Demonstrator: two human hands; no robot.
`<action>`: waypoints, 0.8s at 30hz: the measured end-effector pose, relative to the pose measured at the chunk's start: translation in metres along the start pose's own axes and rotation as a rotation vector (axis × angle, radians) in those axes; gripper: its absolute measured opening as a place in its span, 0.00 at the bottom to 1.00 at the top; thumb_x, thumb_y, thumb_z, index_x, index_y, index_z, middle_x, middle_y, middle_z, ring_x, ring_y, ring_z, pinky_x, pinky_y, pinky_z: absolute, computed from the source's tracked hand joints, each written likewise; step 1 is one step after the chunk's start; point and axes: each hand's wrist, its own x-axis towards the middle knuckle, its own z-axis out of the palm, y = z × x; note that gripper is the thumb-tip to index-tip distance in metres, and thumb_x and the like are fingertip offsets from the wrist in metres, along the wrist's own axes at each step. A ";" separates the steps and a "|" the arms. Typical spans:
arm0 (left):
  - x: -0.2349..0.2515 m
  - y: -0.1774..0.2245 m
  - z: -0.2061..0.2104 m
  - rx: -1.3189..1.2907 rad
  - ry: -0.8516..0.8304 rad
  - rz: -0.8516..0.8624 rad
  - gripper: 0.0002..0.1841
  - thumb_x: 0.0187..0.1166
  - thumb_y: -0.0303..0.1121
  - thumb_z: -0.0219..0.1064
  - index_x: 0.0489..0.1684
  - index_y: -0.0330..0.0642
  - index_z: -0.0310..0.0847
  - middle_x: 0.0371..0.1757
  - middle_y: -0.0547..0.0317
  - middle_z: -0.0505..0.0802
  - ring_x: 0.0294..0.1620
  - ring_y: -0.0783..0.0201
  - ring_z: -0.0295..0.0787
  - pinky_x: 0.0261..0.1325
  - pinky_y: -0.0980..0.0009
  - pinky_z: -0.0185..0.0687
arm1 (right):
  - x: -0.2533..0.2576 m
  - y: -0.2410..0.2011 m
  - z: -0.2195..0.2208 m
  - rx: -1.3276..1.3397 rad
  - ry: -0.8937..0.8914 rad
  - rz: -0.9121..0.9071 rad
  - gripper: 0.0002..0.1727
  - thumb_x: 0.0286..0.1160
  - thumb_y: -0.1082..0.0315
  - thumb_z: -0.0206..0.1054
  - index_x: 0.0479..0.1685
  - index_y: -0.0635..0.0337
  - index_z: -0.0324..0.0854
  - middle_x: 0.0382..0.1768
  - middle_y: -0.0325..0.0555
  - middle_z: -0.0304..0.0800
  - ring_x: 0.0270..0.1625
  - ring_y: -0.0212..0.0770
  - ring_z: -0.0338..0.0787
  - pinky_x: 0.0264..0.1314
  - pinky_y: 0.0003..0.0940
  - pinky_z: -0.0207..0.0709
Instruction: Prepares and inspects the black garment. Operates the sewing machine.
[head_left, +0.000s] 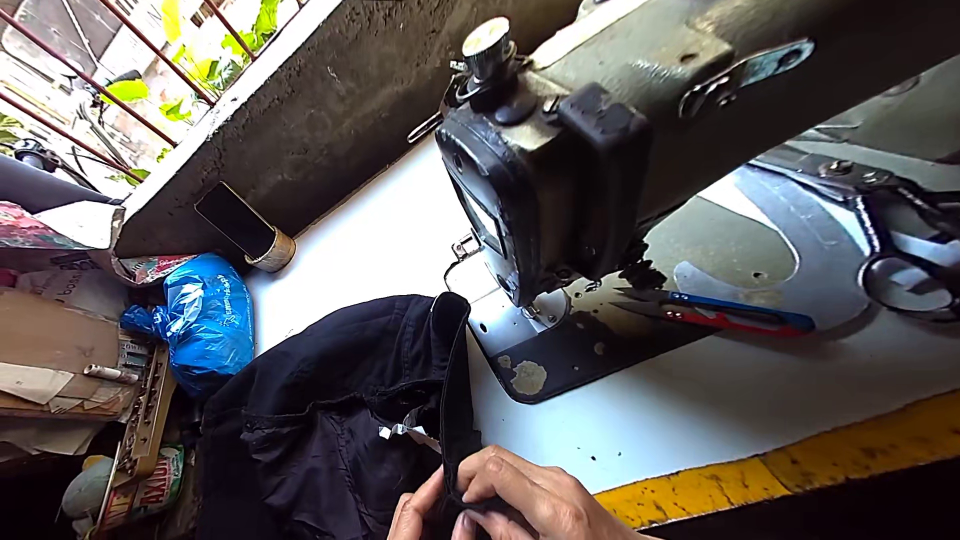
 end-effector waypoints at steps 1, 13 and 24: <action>-0.002 0.001 -0.001 -0.021 0.003 -0.031 0.17 0.67 0.14 0.69 0.56 0.17 0.82 0.48 0.56 0.93 0.52 0.77 0.90 0.63 0.78 0.85 | -0.001 0.000 -0.001 0.032 -0.004 0.005 0.03 0.78 0.76 0.65 0.42 0.67 0.82 0.45 0.57 0.91 0.48 0.38 0.92 0.50 0.20 0.81; -0.008 -0.006 -0.002 0.165 0.085 0.154 0.15 0.67 0.17 0.71 0.51 0.18 0.87 0.39 0.59 0.90 0.45 0.80 0.86 0.57 0.84 0.82 | -0.004 -0.003 0.004 0.025 -0.026 0.048 0.07 0.78 0.72 0.68 0.48 0.66 0.82 0.49 0.57 0.90 0.45 0.41 0.92 0.43 0.26 0.84; 0.031 0.008 -0.016 -0.076 -0.109 -0.188 0.07 0.76 0.18 0.62 0.39 0.33 0.87 0.32 0.70 0.94 0.34 0.83 0.89 0.43 0.83 0.86 | 0.002 0.009 0.004 0.232 -0.013 0.093 0.05 0.79 0.76 0.63 0.43 0.68 0.83 0.38 0.52 0.89 0.27 0.27 0.83 0.33 0.12 0.76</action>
